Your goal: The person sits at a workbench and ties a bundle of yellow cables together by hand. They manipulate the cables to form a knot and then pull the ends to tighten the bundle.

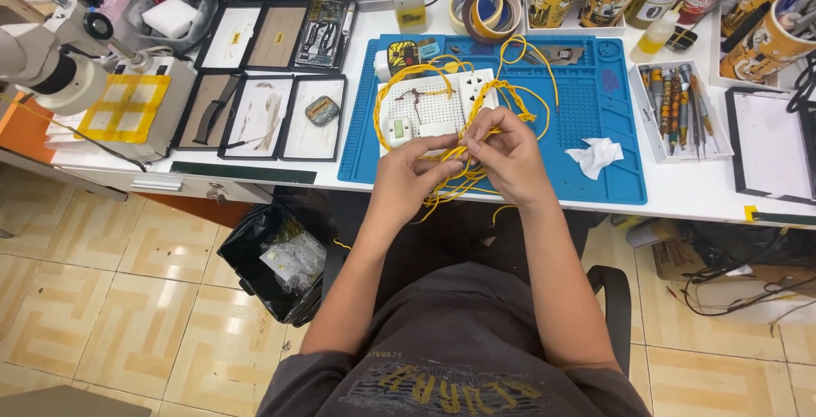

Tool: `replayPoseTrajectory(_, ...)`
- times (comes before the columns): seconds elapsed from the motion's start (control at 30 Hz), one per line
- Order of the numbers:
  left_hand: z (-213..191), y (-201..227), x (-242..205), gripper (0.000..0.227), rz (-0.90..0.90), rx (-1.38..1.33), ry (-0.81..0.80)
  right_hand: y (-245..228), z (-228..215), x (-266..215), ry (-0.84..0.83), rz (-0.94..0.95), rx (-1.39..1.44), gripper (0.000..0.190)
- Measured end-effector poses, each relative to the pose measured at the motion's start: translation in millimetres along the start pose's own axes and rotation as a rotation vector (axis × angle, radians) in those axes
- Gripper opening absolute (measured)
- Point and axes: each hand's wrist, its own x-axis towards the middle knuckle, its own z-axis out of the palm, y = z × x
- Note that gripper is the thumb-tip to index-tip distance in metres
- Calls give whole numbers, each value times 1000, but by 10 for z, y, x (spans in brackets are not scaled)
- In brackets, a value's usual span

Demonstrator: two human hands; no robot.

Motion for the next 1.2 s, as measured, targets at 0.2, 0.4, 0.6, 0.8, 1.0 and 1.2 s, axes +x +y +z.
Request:
replayPoseTrajectory(0.2, 22, -56, -22, 27, 118, 52, 110, -1, 19, -24, -11, 9, 22, 18)
replayPoseTrajectory(0.4, -1, -325, 54, 23, 408, 343, 292, -8, -38, 53, -75, 23, -348, 15)
replayPoseTrajectory(0.6, 134, -361, -37, 21, 335, 477, 188, 80, -157, -171, 11, 90, -464, 14)
replayPoseTrajectory(0.8, 104, -182, -78, 9, 234, 612, 101, 145, -139, -185, 46, 118, -383, 8)
replayPoseTrajectory(1.0, 261, -305, -42, 14, 321, 589, 207, 392, -296, -214, 94, 24, -360, 8)
replayPoseTrajectory(1.2, 213, -483, 58, 13, 268, 624, 158, 229, -132, -197, 5, 111, -628, 11)
